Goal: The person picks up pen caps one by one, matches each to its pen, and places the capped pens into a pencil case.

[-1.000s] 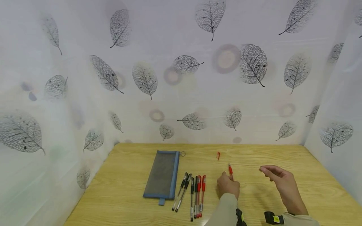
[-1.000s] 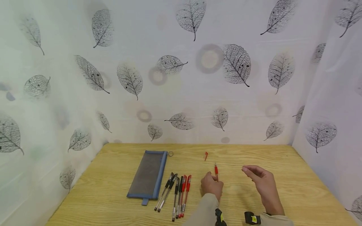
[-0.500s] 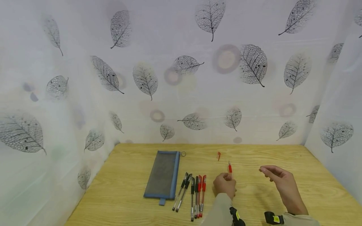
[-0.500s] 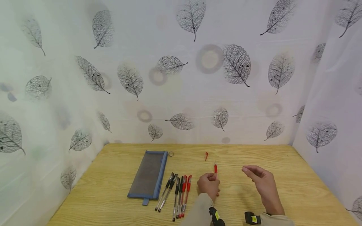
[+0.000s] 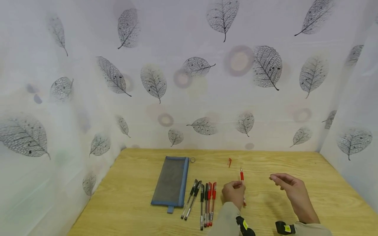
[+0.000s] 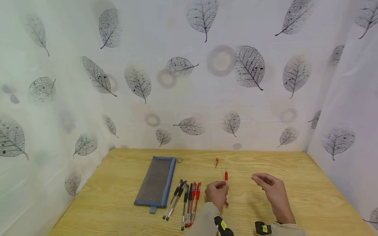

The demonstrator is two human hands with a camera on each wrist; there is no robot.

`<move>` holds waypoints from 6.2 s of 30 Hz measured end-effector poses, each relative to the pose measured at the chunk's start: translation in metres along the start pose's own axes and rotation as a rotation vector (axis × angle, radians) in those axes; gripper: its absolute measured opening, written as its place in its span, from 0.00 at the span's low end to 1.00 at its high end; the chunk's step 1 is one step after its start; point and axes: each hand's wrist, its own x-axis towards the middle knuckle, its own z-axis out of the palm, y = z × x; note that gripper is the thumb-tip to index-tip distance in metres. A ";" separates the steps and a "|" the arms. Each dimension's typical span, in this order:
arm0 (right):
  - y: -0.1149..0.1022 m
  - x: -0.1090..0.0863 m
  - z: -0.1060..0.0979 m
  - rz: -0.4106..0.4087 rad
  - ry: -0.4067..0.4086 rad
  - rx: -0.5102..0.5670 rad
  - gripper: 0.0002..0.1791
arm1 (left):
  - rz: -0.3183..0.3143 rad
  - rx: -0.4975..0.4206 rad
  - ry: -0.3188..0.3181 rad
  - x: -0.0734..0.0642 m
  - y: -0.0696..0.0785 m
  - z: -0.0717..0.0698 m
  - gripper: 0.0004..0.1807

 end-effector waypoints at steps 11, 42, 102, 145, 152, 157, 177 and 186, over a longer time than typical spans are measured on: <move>0.002 0.025 0.024 -0.028 -0.049 -0.098 0.26 | -0.011 -0.088 -0.081 0.000 0.019 -0.026 0.04; 0.012 0.137 0.111 -0.174 -0.253 -0.493 0.22 | -0.112 -0.144 -0.182 -0.011 0.036 -0.111 0.09; 0.011 0.099 0.097 -0.047 -0.394 -0.207 0.12 | -0.190 -0.064 -0.241 -0.009 0.026 -0.119 0.08; -0.013 0.025 0.121 -0.201 -0.366 0.068 0.20 | -0.185 -0.059 -0.351 -0.014 0.019 -0.125 0.07; -0.012 0.020 0.121 -0.236 -0.387 0.053 0.20 | -0.181 -0.042 -0.366 -0.014 0.018 -0.126 0.09; -0.012 0.017 0.124 -0.242 -0.384 0.073 0.17 | -0.151 -0.022 -0.404 -0.014 0.016 -0.126 0.09; -0.007 0.007 0.127 -0.255 -0.465 0.143 0.15 | -0.228 0.031 -0.433 -0.021 0.021 -0.122 0.07; -0.008 0.007 0.127 -0.194 -0.459 0.109 0.19 | -0.219 0.004 -0.460 -0.021 0.019 -0.123 0.07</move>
